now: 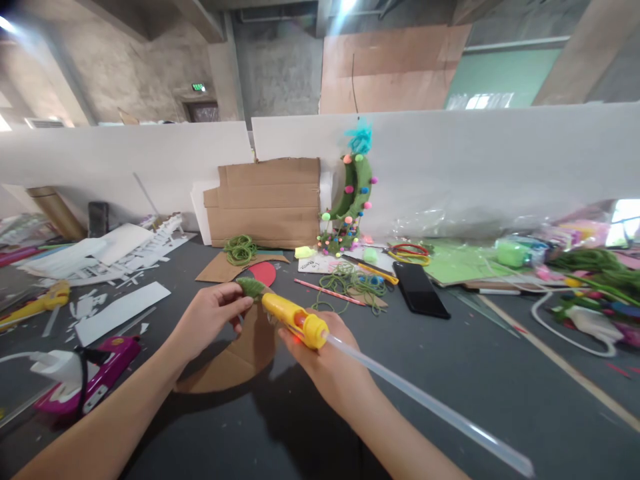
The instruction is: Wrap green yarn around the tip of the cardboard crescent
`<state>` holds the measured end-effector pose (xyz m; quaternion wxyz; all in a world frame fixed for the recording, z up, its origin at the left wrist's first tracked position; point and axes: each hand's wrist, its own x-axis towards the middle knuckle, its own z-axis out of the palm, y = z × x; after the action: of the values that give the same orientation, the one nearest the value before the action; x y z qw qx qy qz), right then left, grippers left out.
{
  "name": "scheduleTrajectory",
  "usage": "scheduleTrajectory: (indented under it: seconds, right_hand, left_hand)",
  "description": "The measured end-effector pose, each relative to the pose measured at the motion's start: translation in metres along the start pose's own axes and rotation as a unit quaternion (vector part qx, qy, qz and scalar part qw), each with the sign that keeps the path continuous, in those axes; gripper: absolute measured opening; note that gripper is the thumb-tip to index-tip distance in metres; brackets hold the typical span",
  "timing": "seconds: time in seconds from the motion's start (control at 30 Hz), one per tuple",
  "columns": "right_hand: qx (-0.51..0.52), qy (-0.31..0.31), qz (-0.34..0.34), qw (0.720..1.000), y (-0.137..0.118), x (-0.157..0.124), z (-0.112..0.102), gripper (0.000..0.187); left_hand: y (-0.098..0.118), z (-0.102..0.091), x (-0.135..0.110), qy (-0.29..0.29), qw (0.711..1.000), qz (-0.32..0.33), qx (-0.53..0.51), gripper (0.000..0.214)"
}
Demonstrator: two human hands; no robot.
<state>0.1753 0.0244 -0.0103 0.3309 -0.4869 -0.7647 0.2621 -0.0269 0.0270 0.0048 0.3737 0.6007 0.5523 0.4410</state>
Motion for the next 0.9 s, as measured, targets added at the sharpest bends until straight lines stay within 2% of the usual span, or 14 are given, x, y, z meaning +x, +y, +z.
scheduleTrajectory:
  seconds: [0.23, 0.43, 0.67, 0.9]
  right_hand:
    - [-0.019, 0.0, -0.02, 1.0, -0.0025, -0.001, -0.0017, 0.025]
    - [0.001, 0.011, 0.014, 1.0, 0.0004, -0.0013, -0.0005, 0.03]
    - [0.011, -0.005, 0.018, 1.0, -0.0013, 0.0, -0.003, 0.029]
    - [0.019, 0.004, 0.011, 1.0, -0.0003, 0.0021, -0.004, 0.026]
  left_hand:
    - [0.0009, -0.0005, 0.0003, 0.002, 1.0, 0.002, 0.009, 0.02]
    - [0.0006, -0.001, 0.0001, 0.003, 1.0, 0.001, 0.004, 0.019]
    - [0.0018, -0.0002, -0.0004, 0.001, 1.0, -0.002, 0.003, 0.019]
    - [0.0012, -0.0005, 0.0002, -0.004, 1.0, -0.003, -0.001, 0.02]
